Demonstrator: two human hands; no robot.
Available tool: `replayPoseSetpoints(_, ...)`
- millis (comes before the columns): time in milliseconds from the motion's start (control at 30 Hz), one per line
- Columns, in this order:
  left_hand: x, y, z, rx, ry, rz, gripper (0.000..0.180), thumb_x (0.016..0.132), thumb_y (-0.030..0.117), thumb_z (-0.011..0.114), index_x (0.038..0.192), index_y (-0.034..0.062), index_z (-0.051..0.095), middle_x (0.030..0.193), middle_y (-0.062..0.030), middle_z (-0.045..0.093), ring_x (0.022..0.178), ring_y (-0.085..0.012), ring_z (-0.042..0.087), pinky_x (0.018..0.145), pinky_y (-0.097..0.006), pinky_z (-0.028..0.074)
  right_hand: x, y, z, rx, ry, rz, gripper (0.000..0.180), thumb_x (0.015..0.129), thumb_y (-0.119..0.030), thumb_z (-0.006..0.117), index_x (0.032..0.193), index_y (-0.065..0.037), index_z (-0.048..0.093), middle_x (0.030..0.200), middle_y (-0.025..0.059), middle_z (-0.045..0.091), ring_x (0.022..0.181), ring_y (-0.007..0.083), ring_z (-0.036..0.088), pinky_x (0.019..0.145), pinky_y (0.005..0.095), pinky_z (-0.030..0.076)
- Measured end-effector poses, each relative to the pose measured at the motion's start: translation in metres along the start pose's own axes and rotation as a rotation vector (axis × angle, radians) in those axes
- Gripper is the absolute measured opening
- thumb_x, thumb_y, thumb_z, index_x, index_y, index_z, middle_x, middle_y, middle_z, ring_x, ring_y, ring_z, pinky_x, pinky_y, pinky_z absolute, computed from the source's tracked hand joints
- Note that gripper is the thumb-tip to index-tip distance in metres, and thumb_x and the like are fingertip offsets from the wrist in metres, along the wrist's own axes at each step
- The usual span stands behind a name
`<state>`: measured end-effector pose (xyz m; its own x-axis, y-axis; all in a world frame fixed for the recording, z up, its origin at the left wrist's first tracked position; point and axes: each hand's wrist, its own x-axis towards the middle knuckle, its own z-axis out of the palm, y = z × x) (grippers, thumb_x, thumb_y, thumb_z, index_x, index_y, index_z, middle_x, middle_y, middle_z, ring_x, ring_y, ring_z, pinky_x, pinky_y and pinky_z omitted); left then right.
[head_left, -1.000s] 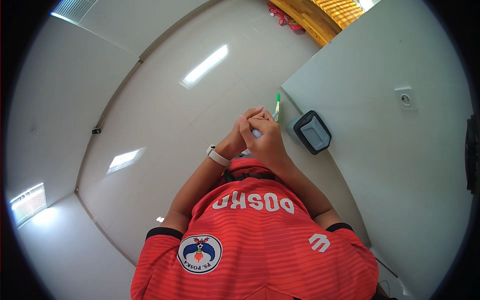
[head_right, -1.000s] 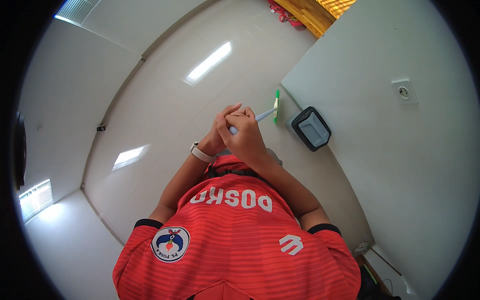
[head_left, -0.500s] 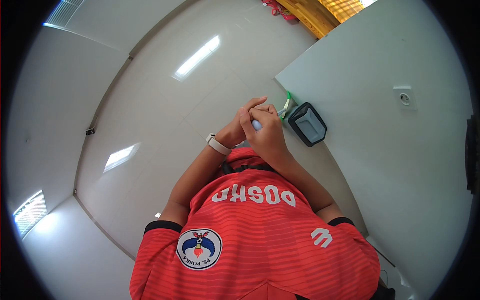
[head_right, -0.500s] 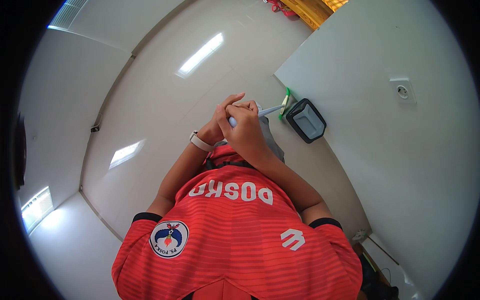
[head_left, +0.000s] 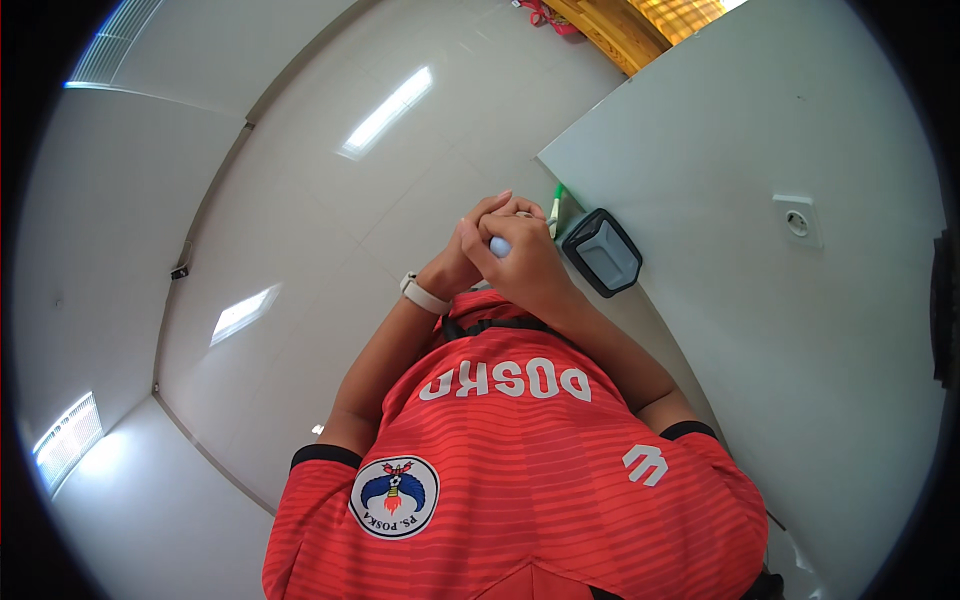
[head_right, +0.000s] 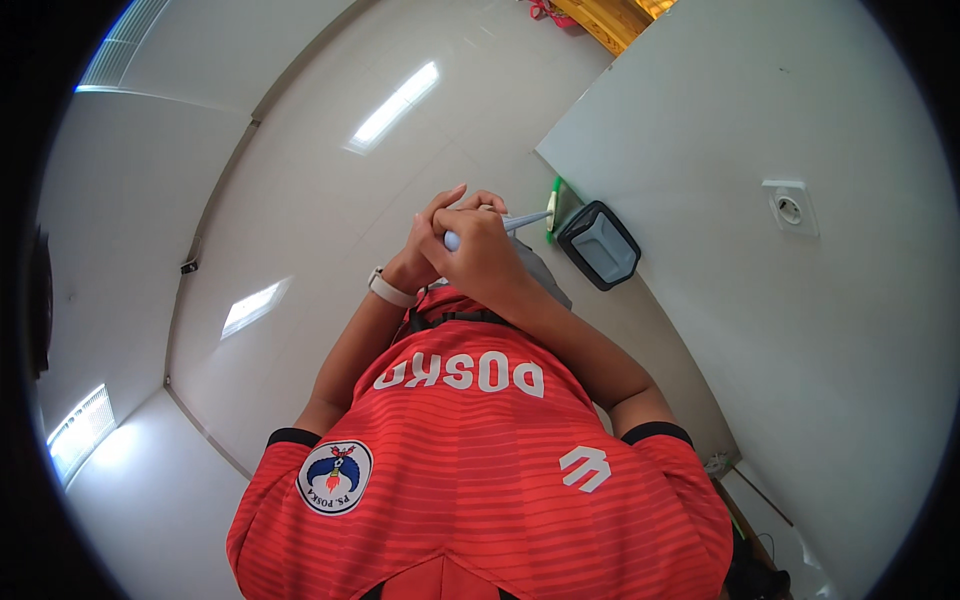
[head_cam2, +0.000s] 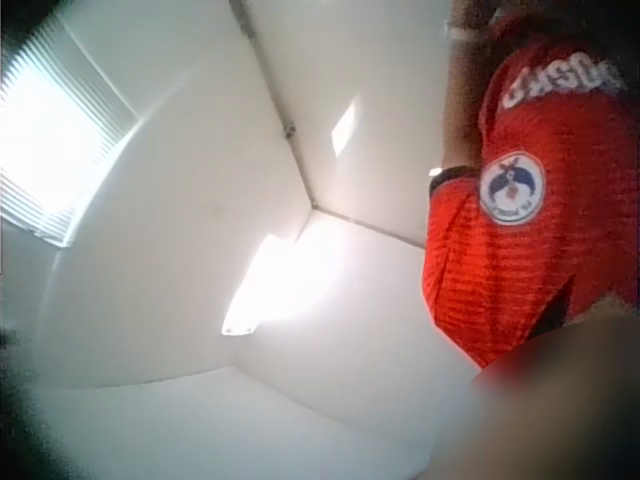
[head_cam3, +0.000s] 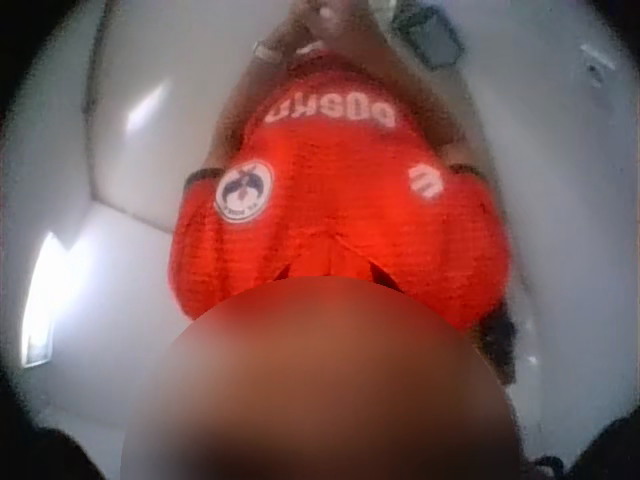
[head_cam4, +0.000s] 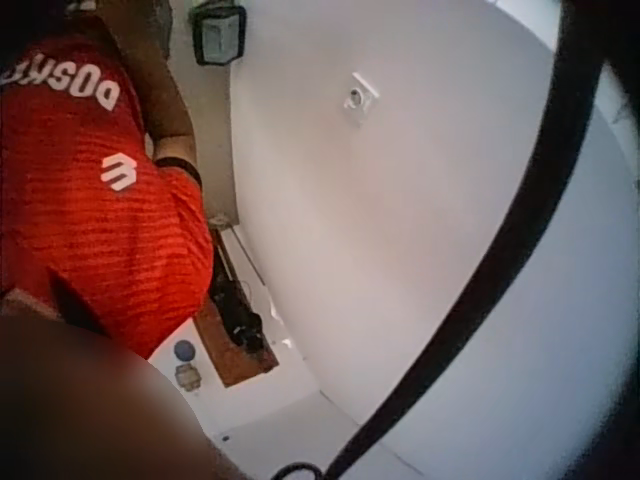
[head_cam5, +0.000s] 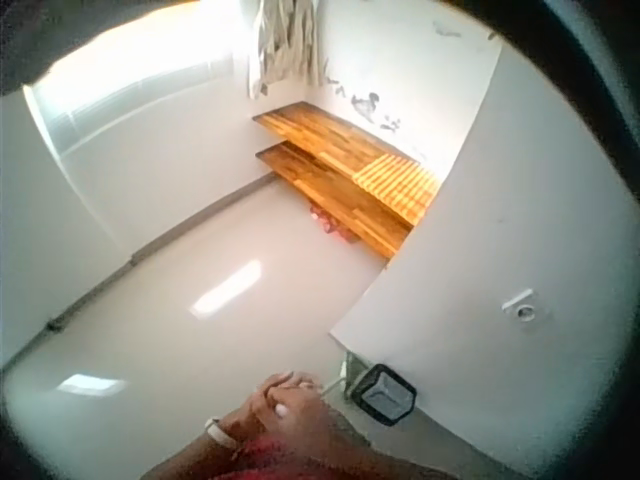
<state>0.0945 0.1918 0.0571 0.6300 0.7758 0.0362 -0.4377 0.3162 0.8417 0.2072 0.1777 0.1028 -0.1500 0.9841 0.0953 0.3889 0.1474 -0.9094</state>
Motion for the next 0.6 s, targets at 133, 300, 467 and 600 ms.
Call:
replayPoseSetpoints(133, 0.007, 0.015, 0.000, -0.383, 0.120, -0.487, 0.064, 0.099, 0.051, 0.030, 0.139, 0.0010, 0.040, 0.119, -0.0101, 0.057, 0.109, -0.0190, 0.055, 0.097, -0.034, 0.042, 0.004, 0.004, -0.008, 0.061, -0.148, -0.011, 0.033, 0.085, -0.014, 0.065, 0.058, 0.002, 0.057, 0.054, 0.0120, 0.055, 0.048, 0.0215, 0.049, 0.056, 0.0305, 0.043)
replayPoseSetpoints(300, 0.015, 0.020, 0.005, -0.295, 0.102, -0.357, 0.056, 0.100, 0.046, 0.034, 0.136, 0.0040, 0.043, 0.122, -0.0127, 0.055, 0.108, -0.0213, 0.055, 0.097, -0.035, 0.042, 0.017, -0.001, -0.022, 0.127, -0.299, -0.107, 0.031, 0.084, -0.012, 0.065, 0.057, 0.001, 0.059, 0.052, 0.0117, 0.056, 0.049, 0.0213, 0.052, 0.058, 0.0317, 0.042)
replayPoseSetpoints(467, 0.023, 0.021, 0.005, -0.230, 0.091, -0.302, 0.050, 0.101, 0.042, 0.036, 0.134, 0.0055, 0.046, 0.123, -0.0140, 0.054, 0.107, -0.0222, 0.055, 0.097, -0.035, 0.042, 0.021, 0.004, -0.035, 0.202, -0.372, -0.115, 0.028, 0.084, -0.014, 0.065, 0.059, -0.001, 0.064, 0.051, 0.0093, 0.057, 0.048, 0.0211, 0.050, 0.064, 0.0325, 0.041)
replayPoseSetpoints(600, 0.031, 0.019, 0.000, -0.197, 0.094, -0.330, 0.049, 0.101, 0.041, 0.037, 0.131, 0.0041, 0.049, 0.121, -0.0128, 0.055, 0.105, -0.0200, 0.055, 0.095, -0.033, 0.043, 0.030, 0.007, -0.042, 0.131, -0.337, -0.183, 0.030, 0.084, -0.016, 0.063, 0.057, -0.003, 0.063, 0.046, 0.0078, 0.053, 0.043, 0.0218, 0.047, 0.060, 0.0334, 0.040)
